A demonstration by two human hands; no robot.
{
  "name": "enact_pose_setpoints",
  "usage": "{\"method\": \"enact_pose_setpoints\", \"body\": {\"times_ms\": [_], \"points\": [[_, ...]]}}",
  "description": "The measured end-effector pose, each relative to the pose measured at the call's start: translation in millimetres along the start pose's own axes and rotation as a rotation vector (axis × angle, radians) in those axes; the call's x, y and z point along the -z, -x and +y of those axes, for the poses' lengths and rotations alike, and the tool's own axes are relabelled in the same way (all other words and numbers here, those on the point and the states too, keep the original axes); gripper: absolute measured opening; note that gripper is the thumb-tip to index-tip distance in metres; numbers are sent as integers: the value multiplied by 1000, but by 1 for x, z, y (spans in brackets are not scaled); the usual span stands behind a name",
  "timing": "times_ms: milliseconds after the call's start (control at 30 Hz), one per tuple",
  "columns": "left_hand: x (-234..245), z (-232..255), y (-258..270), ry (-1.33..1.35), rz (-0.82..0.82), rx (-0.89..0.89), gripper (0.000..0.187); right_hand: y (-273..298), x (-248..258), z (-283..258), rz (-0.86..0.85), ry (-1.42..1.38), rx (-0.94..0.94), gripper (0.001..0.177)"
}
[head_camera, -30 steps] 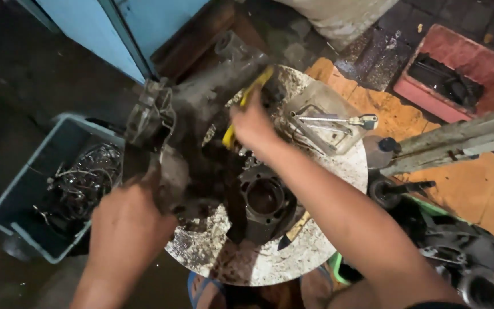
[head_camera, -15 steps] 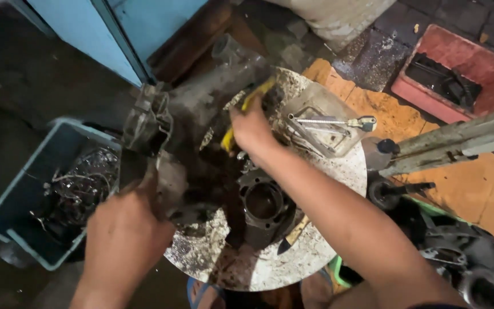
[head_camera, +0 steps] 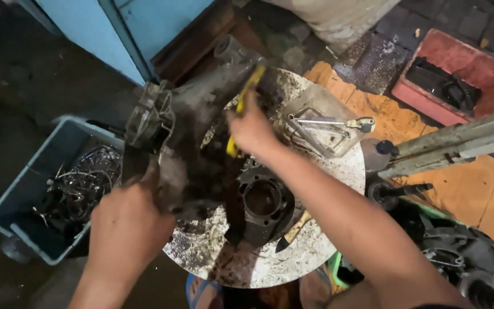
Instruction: The person scrubs a dirty engine block with a yellow brush, focusing on the crevices and surfaces. They pour a liquid from a plastic bottle onto the part to aid cleaning and continue scrubbing the engine block thoroughly.
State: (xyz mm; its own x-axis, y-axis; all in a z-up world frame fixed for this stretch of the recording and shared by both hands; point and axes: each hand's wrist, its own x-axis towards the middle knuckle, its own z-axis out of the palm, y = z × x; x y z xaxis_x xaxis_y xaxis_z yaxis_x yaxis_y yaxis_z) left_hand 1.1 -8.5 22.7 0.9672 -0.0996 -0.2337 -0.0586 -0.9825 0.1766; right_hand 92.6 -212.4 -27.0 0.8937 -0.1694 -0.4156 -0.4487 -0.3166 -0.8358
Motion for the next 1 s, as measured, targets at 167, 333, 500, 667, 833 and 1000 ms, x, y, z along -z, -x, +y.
{"method": "enact_pose_setpoints", "body": {"times_ms": [167,333,500,667,833,1000], "points": [[4,2,0,15,-21,9,51,-74,17,59,141,180,-44,83],[0,-2,-1,-21,-1,-6,60,-44,-2,32,121,96,-117,77],[8,5,2,-10,-44,35,63,-89,12,60,229,136,16,77],[6,3,1,2,-28,17,44,-33,5,31,68,155,-16,84],[7,4,1,-38,-60,62,46,-53,16,40,176,54,-37,84],[10,6,1,-21,-91,112,39,-35,33,21,20,192,-54,85]]}}
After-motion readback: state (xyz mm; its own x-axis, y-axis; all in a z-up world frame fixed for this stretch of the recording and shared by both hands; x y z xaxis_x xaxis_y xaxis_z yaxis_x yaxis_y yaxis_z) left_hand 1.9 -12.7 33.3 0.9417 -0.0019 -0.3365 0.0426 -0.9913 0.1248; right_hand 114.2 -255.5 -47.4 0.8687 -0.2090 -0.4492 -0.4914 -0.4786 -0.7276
